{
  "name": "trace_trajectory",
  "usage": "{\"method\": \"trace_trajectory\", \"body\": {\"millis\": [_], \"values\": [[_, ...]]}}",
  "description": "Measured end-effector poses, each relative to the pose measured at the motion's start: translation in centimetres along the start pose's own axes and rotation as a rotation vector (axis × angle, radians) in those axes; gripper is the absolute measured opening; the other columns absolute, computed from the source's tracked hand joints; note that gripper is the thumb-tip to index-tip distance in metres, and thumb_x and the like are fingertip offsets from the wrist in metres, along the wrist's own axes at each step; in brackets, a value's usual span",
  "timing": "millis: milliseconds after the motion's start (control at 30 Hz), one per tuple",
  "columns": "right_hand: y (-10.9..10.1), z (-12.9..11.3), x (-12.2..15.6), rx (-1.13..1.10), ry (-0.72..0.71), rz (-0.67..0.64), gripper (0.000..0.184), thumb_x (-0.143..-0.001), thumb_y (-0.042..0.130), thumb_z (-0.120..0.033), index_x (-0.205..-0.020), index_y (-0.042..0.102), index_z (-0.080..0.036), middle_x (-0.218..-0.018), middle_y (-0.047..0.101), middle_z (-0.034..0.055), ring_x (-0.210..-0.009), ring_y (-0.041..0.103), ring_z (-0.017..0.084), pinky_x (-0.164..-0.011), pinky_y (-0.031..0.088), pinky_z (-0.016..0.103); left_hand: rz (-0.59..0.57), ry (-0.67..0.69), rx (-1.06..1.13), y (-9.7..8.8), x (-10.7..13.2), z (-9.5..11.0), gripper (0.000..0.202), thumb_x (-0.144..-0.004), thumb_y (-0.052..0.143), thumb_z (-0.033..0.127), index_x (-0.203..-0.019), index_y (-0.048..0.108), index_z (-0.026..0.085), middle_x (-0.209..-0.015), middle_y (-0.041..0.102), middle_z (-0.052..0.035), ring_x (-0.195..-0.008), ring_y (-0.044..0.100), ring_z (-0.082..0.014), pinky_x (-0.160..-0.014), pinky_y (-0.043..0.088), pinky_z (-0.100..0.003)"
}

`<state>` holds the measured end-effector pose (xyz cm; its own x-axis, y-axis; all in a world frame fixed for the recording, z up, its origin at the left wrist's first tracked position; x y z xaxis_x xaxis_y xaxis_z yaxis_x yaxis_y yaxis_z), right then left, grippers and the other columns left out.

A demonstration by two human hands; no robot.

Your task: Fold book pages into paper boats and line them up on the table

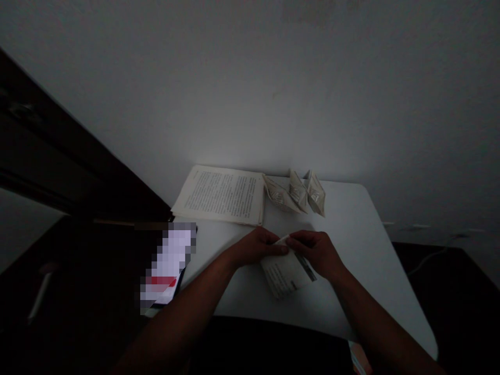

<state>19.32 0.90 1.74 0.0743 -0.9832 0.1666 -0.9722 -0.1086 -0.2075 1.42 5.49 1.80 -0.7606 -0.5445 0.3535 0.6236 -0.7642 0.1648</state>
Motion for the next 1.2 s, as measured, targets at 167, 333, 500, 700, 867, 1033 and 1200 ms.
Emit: {"method": "trace_trajectory", "body": {"millis": [167,333,500,700,867,1033,1200], "values": [[0.1,0.0,-0.2,0.020,0.004,-0.008,0.026,-0.072,0.065,-0.042,-0.075,0.072,-0.017,-0.068,0.069,0.0025,-0.060,0.061,0.015,-0.055,0.046,0.026,0.013,0.004,-0.074,0.1,0.1,0.3,0.035,-0.069,0.067,0.044,-0.071,0.066,0.009,-0.057,0.055,0.0024,-0.050,0.046,-0.0075,-0.052,0.036,-0.020],[0.1,-0.3,-0.1,-0.021,0.035,-0.012,0.028,-0.069,0.068,-0.044,-0.073,0.071,-0.016,-0.065,0.068,0.0028,-0.057,0.060,0.015,-0.053,0.046,0.025,0.031,0.041,-0.191,0.1,0.2,0.4,0.036,-0.067,0.068,0.046,-0.068,0.065,0.009,-0.054,0.049,0.0038,-0.048,0.042,-0.0069,-0.048,0.031,-0.020],[-0.5,0.3,-0.4,-0.261,0.003,-0.031,0.042,-0.070,0.064,-0.053,-0.088,0.070,-0.015,-0.076,0.070,0.0061,-0.064,0.063,0.017,-0.060,0.049,0.028,0.178,0.178,-0.076,0.2,0.0,0.7,0.032,-0.068,0.067,0.042,-0.070,0.067,0.010,-0.060,0.056,0.0012,-0.055,0.051,-0.0103,-0.056,0.039,-0.022],[0.2,0.9,-0.6,-0.347,-0.096,0.001,0.049,-0.059,0.075,-0.050,-0.095,0.069,-0.017,-0.084,0.072,0.0075,-0.075,0.066,0.022,-0.070,0.052,0.034,0.542,0.336,0.129,0.5,-0.2,1.0,0.031,-0.072,0.065,0.041,-0.086,0.068,0.013,-0.076,0.066,-0.0028,-0.069,0.059,-0.0145,-0.066,0.046,-0.026],[1.3,0.3,-0.4,-0.081,-0.004,0.171,0.040,-0.059,0.076,-0.046,-0.082,0.072,-0.014,-0.077,0.072,0.0077,-0.069,0.066,0.023,-0.063,0.053,0.033,0.633,0.400,0.103,1.6,-0.5,0.5,0.029,-0.075,0.063,0.040,-0.084,0.068,0.013,-0.075,0.066,-0.0018,-0.070,0.058,-0.0138,-0.067,0.046,-0.025],[0.8,0.1,-0.4,-0.076,0.008,0.195,0.038,-0.061,0.075,-0.045,-0.081,0.073,-0.013,-0.077,0.073,0.0084,-0.070,0.067,0.023,-0.064,0.054,0.034,0.580,0.401,0.034,1.8,-0.5,0.4,0.028,-0.075,0.063,0.039,-0.083,0.067,0.013,-0.073,0.064,-0.0012,-0.070,0.058,-0.0137,-0.067,0.046,-0.025],[-0.1,0.0,-0.2,-0.121,0.058,0.117,0.034,-0.061,0.075,-0.042,-0.080,0.072,-0.014,-0.079,0.073,0.0082,-0.070,0.068,0.023,-0.064,0.055,0.033,0.492,0.426,-0.016,0.9,-0.2,0.6,0.024,-0.073,0.066,0.034,-0.067,0.063,0.011,-0.062,0.056,0.0014,-0.059,0.052,-0.0093,-0.057,0.040,-0.020]]}}
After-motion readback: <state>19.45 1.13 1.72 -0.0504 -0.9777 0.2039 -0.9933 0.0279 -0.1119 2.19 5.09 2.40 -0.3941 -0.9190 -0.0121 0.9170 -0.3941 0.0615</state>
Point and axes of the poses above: each hand's wrist, its own x-axis away from the middle knuckle, its own y-axis out of the palm, z = x × y, the point moved 1 cm from there along -x, towards the middle knuckle
